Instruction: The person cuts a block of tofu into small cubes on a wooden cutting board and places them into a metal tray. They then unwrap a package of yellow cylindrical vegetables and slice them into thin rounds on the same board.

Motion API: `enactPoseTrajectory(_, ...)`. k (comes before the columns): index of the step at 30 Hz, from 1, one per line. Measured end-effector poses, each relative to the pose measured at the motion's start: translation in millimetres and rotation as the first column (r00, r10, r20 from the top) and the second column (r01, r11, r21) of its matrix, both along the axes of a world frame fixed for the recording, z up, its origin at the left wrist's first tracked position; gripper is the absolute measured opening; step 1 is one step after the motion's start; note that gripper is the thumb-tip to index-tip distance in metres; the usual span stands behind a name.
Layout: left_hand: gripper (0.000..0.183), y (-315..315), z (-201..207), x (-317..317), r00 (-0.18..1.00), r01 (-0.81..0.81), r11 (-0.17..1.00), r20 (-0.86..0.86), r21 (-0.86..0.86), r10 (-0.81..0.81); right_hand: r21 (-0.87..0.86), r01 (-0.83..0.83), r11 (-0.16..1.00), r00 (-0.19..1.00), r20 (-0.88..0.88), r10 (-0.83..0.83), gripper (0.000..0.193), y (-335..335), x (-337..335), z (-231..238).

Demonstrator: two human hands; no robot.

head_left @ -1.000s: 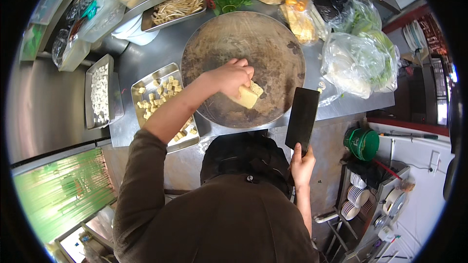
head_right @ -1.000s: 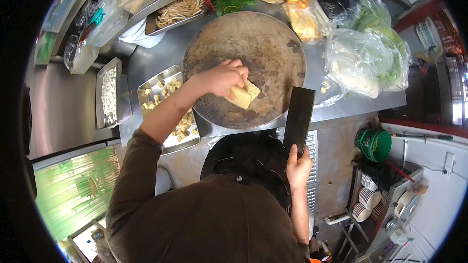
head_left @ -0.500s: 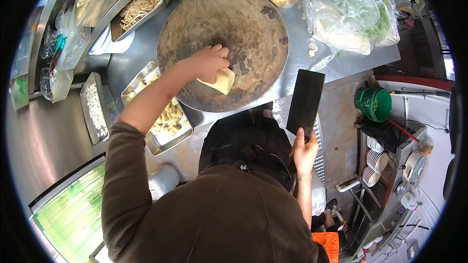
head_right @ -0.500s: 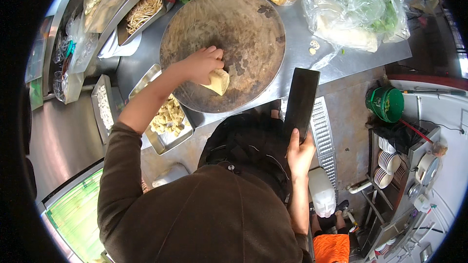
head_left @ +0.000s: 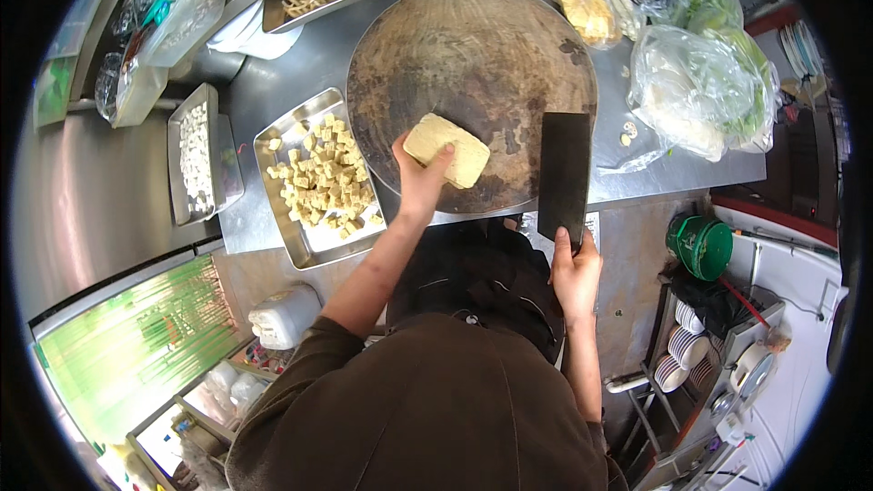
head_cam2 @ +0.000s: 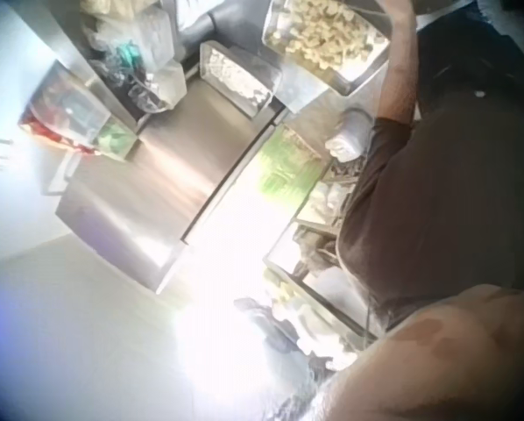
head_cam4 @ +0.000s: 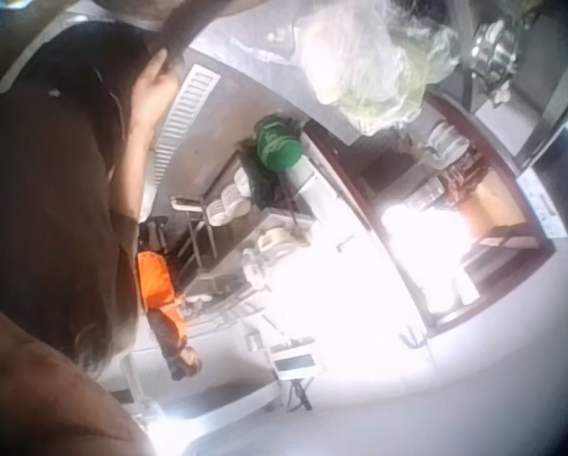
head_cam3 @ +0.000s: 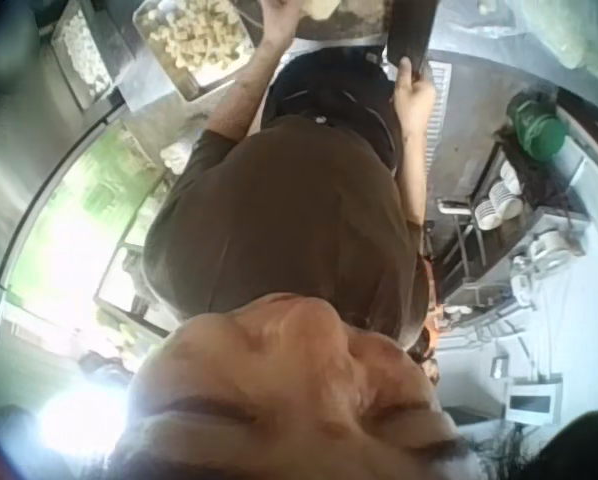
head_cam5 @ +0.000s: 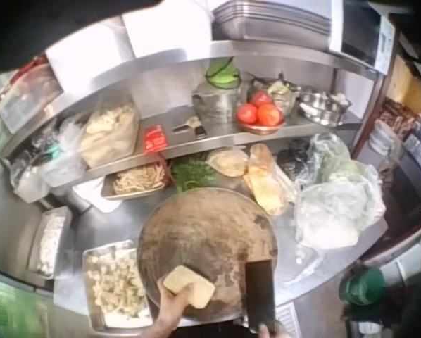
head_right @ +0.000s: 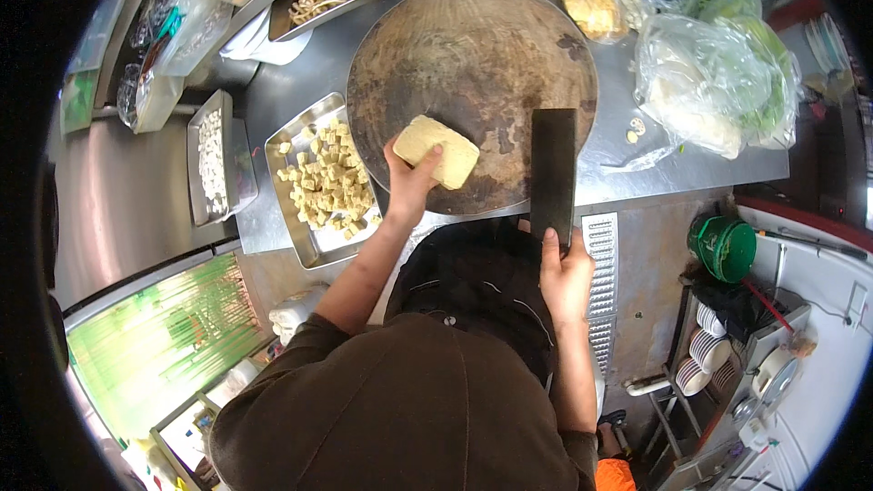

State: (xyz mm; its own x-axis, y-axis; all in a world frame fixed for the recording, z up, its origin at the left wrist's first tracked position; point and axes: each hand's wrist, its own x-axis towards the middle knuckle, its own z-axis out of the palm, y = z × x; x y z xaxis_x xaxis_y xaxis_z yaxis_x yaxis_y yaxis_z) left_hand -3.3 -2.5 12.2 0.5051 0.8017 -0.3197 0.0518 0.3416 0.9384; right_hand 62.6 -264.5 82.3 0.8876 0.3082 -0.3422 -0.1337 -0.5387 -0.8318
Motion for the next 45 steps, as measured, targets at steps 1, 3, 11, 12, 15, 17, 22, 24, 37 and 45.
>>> enactPoseTrajectory(1,0.075,-2,-8,-4,0.996,0.039,0.985,-0.084,0.166,-0.026,-0.001,-0.023,1.0,0.999,0.033,0.023,0.026,8,-1,3)
enactPoseTrajectory(3,0.075,-7,-1,-6,0.974,0.093,0.879,-0.225,0.467,0.017,-0.047,-0.129,0.991,0.983,0.125,0.134,0.027,24,0,15)
enactPoseTrajectory(11,0.044,25,9,-31,0.96,0.26,0.351,-0.281,0.899,0.01,-0.288,-0.391,0.874,0.863,0.215,0.457,0.026,64,9,46)
enactPoseTrajectory(12,0.037,29,7,-34,0.954,0.299,0.302,-0.286,0.905,-0.089,-0.311,-0.411,0.857,0.846,0.221,0.486,0.026,69,10,49)
enactPoseTrajectory(15,0.016,38,5,-36,0.882,0.422,0.227,-0.34,0.878,-0.325,-0.341,-0.464,0.818,0.788,0.262,0.556,0.025,80,14,54)
enactPoseTrajectory(17,0.015,44,5,-35,0.849,0.473,0.231,-0.37,0.85,-0.377,-0.357,-0.498,0.791,0.746,0.29,0.6,0.023,87,17,55)
enactPoseTrajectory(22,0.011,54,-1,-31,0.818,0.497,0.247,-0.355,0.832,-0.453,-0.459,-0.572,0.679,0.643,0.263,0.719,0.021,103,23,60)
enactPoseTrajectory(24,0.009,56,-6,-30,0.816,0.499,0.24,-0.358,0.832,-0.454,-0.512,-0.573,0.64,0.611,0.255,0.75,0.021,106,23,60)
enactPoseTrajectory(37,0.006,59,-3,-24,0.779,0.563,0.309,-0.366,0.767,-0.509,-0.59,-0.591,0.55,0.553,0.201,0.809,0.021,138,29,40)
enactPoseTrajectory(45,0.015,58,-3,-29,0.808,0.512,0.269,-0.351,0.816,-0.473,-0.427,-0.511,0.746,0.696,0.304,0.651,0.028,143,41,-9)
